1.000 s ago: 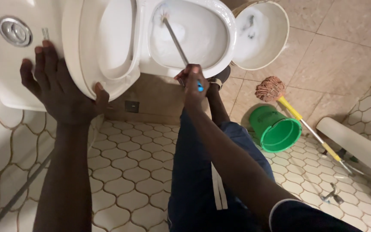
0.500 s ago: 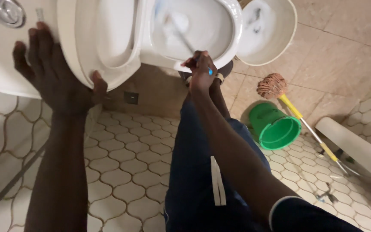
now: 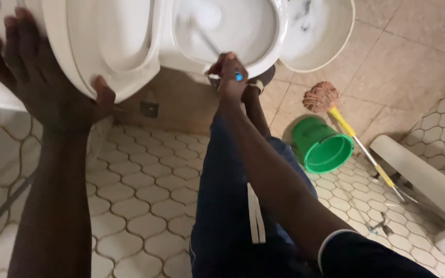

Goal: The person scrubs the inside of a white toilet bowl using a long-handled brush. They repeatedly dip the brush into a white bucket containing soapy water and scrub the bowl's interior surfaces.

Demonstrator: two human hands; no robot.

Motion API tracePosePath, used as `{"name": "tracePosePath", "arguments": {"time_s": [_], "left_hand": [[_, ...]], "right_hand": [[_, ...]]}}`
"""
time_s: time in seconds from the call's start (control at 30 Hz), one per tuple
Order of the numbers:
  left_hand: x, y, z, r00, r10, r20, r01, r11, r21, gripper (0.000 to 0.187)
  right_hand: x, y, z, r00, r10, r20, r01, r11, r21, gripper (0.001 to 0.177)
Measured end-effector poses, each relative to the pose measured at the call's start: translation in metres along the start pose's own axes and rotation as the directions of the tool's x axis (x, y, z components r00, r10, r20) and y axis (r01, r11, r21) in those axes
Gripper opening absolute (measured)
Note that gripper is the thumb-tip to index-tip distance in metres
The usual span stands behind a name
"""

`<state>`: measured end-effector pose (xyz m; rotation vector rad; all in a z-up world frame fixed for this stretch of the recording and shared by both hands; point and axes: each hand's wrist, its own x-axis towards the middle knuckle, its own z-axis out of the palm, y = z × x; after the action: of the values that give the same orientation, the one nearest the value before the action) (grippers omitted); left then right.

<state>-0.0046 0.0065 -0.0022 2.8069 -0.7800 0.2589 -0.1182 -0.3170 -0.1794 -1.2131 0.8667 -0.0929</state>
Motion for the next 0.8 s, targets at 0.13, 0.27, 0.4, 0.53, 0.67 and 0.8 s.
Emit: {"name": "tracePosePath", "arguments": {"time_s": [0.13, 0.27, 0.4, 0.53, 0.67, 0.8], "left_hand": [[0.022, -0.008, 0.01, 1.0, -0.003, -0.001, 0.003, 0.999, 0.034, 0.084], [-0.006, -0.004, 0.004, 0.999, -0.038, 0.021, 0.038, 0.999, 0.02, 0.085], [-0.002, -0.016, 0.016, 1.0, -0.01, -0.003, 0.01, 1.0, -0.006, 0.087], [0.0, -0.018, 0.016, 1.0, -0.014, 0.016, 0.014, 1.0, -0.012, 0.085], [-0.005, -0.013, 0.007, 0.999, -0.017, 0.029, 0.017, 1.0, -0.001, 0.085], [0.006, -0.013, 0.013, 1.0, 0.011, -0.02, -0.01, 1.0, 0.023, 0.086]], "right_hand": [[0.023, 0.0, 0.008, 0.997, -0.034, 0.064, 0.017, 0.967, 0.254, 0.034], [-0.011, -0.007, -0.003, 0.985, 0.089, 0.15, -0.096, 0.995, 0.038, 0.028], [-0.017, -0.022, -0.006, 0.981, -0.104, 0.161, 0.07, 0.977, 0.2, 0.027], [-0.006, -0.03, -0.021, 0.996, 0.0, 0.087, 0.018, 0.978, -0.208, 0.038], [-0.009, -0.02, -0.024, 0.988, 0.157, 0.015, -0.156, 0.987, -0.027, 0.033], [-0.021, -0.002, -0.014, 0.993, 0.083, 0.084, -0.053, 0.95, -0.308, 0.038]]}}
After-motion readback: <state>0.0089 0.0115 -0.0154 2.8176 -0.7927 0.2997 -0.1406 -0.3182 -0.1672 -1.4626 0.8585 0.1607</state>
